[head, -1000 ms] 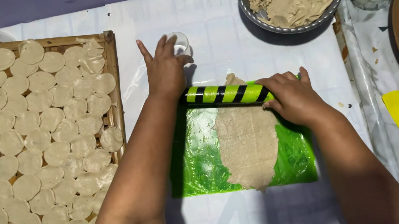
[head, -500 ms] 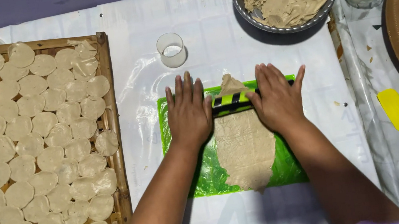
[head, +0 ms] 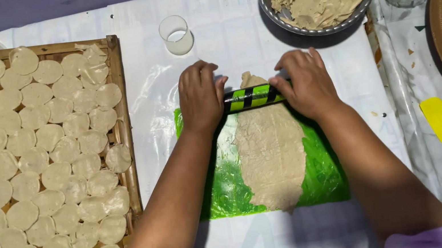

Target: Using a rolling pin and circular cutter to create dough discs and placing them on a drying tray.

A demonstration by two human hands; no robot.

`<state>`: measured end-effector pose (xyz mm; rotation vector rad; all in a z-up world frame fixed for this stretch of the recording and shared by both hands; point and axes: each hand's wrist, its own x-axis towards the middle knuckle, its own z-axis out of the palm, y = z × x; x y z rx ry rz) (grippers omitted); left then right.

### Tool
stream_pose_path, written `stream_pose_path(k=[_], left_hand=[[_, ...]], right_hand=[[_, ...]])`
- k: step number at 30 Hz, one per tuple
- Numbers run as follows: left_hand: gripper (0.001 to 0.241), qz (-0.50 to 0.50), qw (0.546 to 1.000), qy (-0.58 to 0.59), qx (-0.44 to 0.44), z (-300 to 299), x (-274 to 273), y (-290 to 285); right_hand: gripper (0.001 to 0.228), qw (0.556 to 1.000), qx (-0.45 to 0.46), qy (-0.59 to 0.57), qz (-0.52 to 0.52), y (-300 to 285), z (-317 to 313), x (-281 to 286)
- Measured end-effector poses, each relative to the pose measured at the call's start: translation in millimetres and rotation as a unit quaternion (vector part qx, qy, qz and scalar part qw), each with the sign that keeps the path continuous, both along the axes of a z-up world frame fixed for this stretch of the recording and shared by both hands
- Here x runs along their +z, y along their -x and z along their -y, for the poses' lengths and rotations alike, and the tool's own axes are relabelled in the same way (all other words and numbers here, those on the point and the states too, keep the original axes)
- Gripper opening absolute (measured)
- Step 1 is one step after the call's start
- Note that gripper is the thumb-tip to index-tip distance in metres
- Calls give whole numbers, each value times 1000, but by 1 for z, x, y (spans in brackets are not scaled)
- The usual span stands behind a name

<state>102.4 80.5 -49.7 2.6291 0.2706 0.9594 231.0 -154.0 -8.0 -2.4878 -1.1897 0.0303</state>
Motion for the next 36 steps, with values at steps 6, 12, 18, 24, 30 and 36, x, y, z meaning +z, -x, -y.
stream_pose_path(k=[6,12,18,24,30,36], left_hand=[[60,-193,981,-23,-27,36,29,44],[49,-152,988,-13,36,8,6,-7],[35,-146,987,40,-50,14,36,20],[46,-183,980,-21,-76,24,47,50],[49,-76,997,4,-28,36,55,73],[47,-82,986,93,110,29,51,120]], right_hand=[[75,991,-45,121,-30,61,20,8],[76,995,-38,73,-63,13,-2,0],[35,969,-178,-97,138,74,115,33],[56,869,-441,146,170,84,308,-34],[19,833,-517,188,-57,51,349,-29],[25,927,-363,-13,-90,58,264,11]])
